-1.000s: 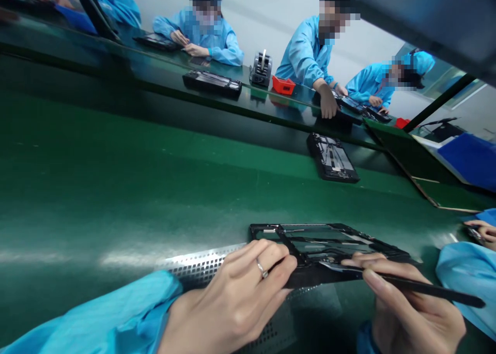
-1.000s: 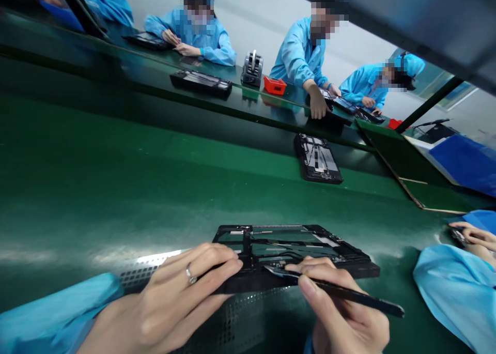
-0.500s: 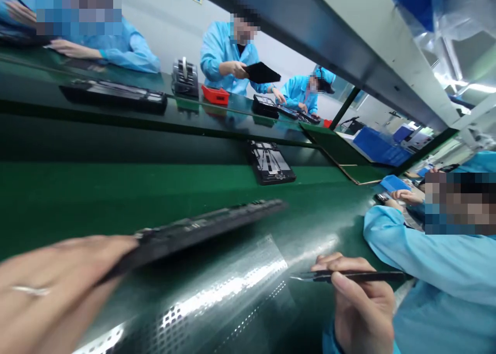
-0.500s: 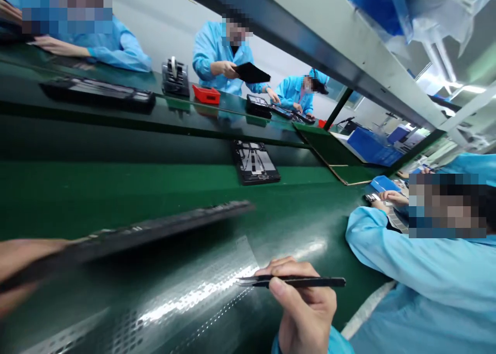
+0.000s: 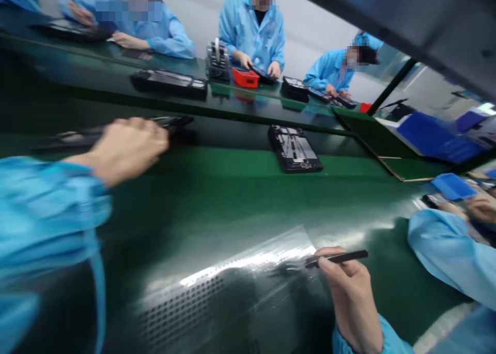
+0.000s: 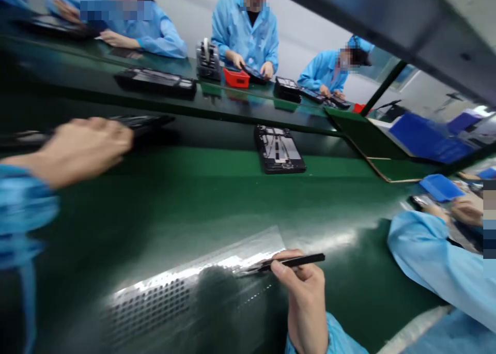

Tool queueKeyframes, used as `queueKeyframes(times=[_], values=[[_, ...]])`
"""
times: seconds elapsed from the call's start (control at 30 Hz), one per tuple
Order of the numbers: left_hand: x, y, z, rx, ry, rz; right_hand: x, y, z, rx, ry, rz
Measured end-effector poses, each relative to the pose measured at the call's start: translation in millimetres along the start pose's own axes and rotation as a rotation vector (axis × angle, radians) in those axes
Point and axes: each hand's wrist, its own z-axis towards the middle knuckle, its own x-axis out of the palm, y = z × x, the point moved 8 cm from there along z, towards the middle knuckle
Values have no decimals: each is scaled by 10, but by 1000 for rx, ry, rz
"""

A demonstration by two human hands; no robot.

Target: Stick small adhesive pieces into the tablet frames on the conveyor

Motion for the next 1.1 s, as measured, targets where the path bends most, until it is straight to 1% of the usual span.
queueKeyframes(times=[0.07, 0.2, 0.27, 0.3, 0.37, 0.43, 0.5, 0.57, 0.6, 0.67, 0.7, 0.73, 0.8, 0.93, 1.1], values=[[172, 61, 25, -56, 58, 23, 45, -92, -5, 59, 22, -13], [541, 13, 71, -118, 109, -10, 120, -222, -102, 140, -3, -58], [663, -16, 35, -121, 120, -52, 171, -252, -171, 157, -14, -90], [683, -35, -13, -111, 116, -78, 206, -265, -204, 164, -5, -107], [629, -116, -186, -56, 92, -140, 269, -298, -260, 177, 17, -142], [472, -293, -478, 50, 59, -210, 326, -348, -304, 188, 52, -187], [262, -585, -881, 216, 37, -288, 386, -405, -340, 184, 108, -259], [39, -923, -1339, 406, 18, -361, 439, -458, -371, 162, 159, -337], [-59, -1067, -1554, 476, 5, -388, 458, -479, -384, 146, 174, -364], [-241, -1310, -1924, 620, -44, -464, 474, -512, -404, 119, 177, -384], [-287, -1387, -2050, 656, -48, -485, 475, -526, -410, 112, 172, -383], [-315, -1439, -2139, 677, -50, -502, 474, -536, -415, 106, 167, -380], [-317, -1486, -2219, 676, -33, -515, 474, -551, -419, 99, 163, -377], [-275, -1511, -2236, 680, 14, -533, 478, -574, -419, 96, 173, -395], [-255, -1509, -2240, 671, 28, -522, 441, -634, -392, 104, 182, -425]])
